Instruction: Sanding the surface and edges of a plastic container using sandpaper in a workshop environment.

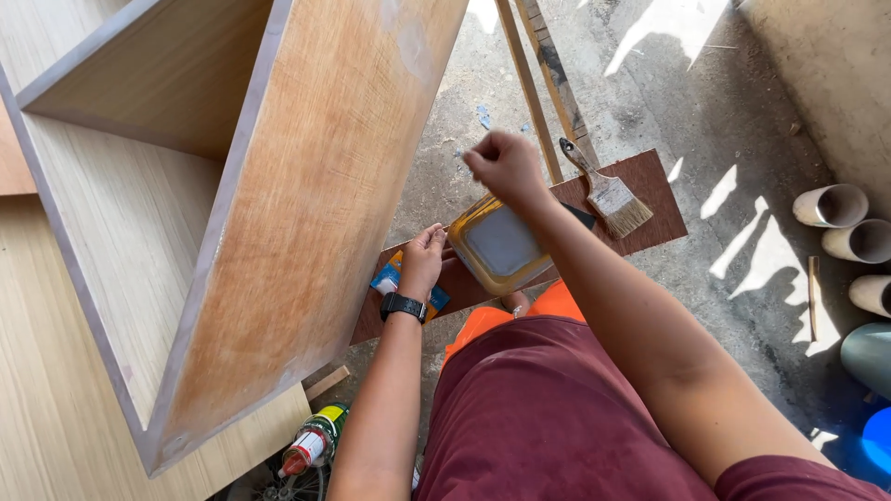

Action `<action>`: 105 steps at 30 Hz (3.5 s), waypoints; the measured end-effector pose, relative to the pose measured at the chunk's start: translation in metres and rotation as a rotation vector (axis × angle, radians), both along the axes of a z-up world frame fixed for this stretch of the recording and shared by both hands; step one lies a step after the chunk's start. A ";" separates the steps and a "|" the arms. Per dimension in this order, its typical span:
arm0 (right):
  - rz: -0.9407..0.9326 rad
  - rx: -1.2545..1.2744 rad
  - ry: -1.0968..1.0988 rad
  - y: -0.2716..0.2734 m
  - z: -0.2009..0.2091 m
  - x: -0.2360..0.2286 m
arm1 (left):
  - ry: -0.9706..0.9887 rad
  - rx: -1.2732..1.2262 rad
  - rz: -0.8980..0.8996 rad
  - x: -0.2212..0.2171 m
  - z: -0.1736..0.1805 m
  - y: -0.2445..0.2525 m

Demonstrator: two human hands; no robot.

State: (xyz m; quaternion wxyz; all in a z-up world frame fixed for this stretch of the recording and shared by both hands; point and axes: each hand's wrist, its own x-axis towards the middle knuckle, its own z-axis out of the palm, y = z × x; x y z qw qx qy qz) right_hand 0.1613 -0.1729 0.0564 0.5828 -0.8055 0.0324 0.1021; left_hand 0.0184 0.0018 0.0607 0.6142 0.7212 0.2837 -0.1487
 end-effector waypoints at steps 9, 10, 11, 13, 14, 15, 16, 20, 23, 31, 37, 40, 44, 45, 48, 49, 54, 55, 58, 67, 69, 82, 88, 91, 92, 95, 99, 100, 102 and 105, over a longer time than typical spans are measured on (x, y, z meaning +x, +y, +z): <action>-0.060 -0.080 -0.249 0.008 -0.023 -0.015 | 0.026 -0.085 0.056 -0.009 -0.055 0.019; -0.058 -0.080 -0.246 0.006 -0.027 -0.032 | 0.029 -0.086 0.057 -0.010 -0.063 0.021; 0.074 -0.105 -0.249 0.004 -0.032 -0.048 | 0.037 -0.087 0.042 -0.012 -0.071 0.021; 0.209 -0.128 -0.248 -0.002 -0.045 -0.077 | 0.048 -0.088 0.029 -0.014 -0.083 0.021; 0.388 -0.220 -0.150 -0.007 -0.054 -0.089 | 0.065 -0.091 0.046 -0.015 -0.088 0.019; 0.567 -0.311 -0.050 -0.011 -0.063 -0.101 | 0.082 -0.094 0.063 -0.017 -0.094 0.017; 0.565 -0.310 -0.044 -0.012 -0.065 -0.105 | 0.087 -0.095 0.061 -0.017 -0.101 0.016; 0.795 -0.422 0.029 -0.014 -0.077 -0.122 | 0.103 -0.111 0.097 -0.022 -0.101 0.006; 0.828 -0.490 -0.053 -0.009 -0.074 -0.126 | 0.109 -0.078 0.118 -0.023 -0.096 0.000; 0.720 -0.437 -0.200 0.001 -0.104 -0.135 | 0.131 -0.025 0.112 -0.023 -0.091 -0.003; 0.630 -0.417 -0.249 0.008 -0.114 -0.119 | 0.112 0.001 0.103 -0.020 -0.095 -0.007; 0.629 -0.336 -0.126 0.008 -0.099 -0.117 | 0.123 0.006 0.104 -0.020 -0.095 -0.006; 0.713 -0.500 -0.234 0.009 -0.071 -0.119 | 0.116 0.024 0.119 -0.021 -0.105 0.000; 0.705 -0.502 -0.226 0.010 -0.076 -0.118 | 0.103 0.057 0.101 -0.022 -0.109 0.002; 0.674 -0.389 -0.153 0.010 -0.091 -0.113 | 0.111 0.018 0.104 -0.019 -0.103 -0.007; 0.671 -0.391 -0.154 0.009 -0.089 -0.110 | 0.110 0.018 0.102 -0.017 -0.101 -0.007; 0.601 -0.266 -0.036 0.007 -0.087 -0.105 | 0.129 -0.056 0.096 -0.018 -0.113 0.002; 0.599 -0.266 -0.039 0.007 -0.093 -0.104 | 0.126 -0.054 0.094 -0.017 -0.108 0.000; 0.526 -0.243 -0.035 0.006 -0.102 -0.101 | 0.132 -0.064 0.088 -0.016 -0.098 -0.002; 0.064 -0.118 -0.130 -0.001 -0.091 -0.045 | 0.109 -0.025 0.041 -0.014 -0.100 0.003; -0.003 -0.010 -0.126 0.000 -0.055 -0.020 | 0.074 0.017 0.012 -0.014 -0.117 0.012; 0.158 -0.013 -0.275 -0.022 -0.054 -0.078 | 0.092 0.028 0.047 -0.027 -0.071 -0.011; 0.596 -0.328 -0.111 -0.027 -0.093 -0.130 | 0.218 0.095 -0.305 -0.053 -0.090 -0.017; 0.756 -0.484 -0.185 -0.021 -0.084 -0.132 | 0.172 0.017 -0.214 -0.057 -0.105 -0.024; 0.785 -0.499 -0.184 -0.020 -0.082 -0.132 | 0.173 0.030 -0.222 -0.057 -0.107 -0.025; 0.803 -0.495 -0.158 -0.014 -0.082 -0.129 | 0.167 0.029 -0.207 -0.058 -0.111 -0.023; 0.805 -0.518 -0.143 -0.017 -0.085 -0.126 | 0.193 0.057 -0.217 -0.051 -0.095 -0.026; 0.803 -0.516 -0.141 -0.018 -0.092 -0.126 | 0.194 0.058 -0.219 -0.049 -0.090 -0.028; 0.745 -0.363 -0.229 -0.019 -0.105 -0.127 | 0.191 0.123 -0.243 -0.043 -0.079 -0.030; 0.720 -0.340 -0.256 -0.020 -0.119 -0.129 | 0.196 0.242 -0.328 -0.042 -0.093 -0.026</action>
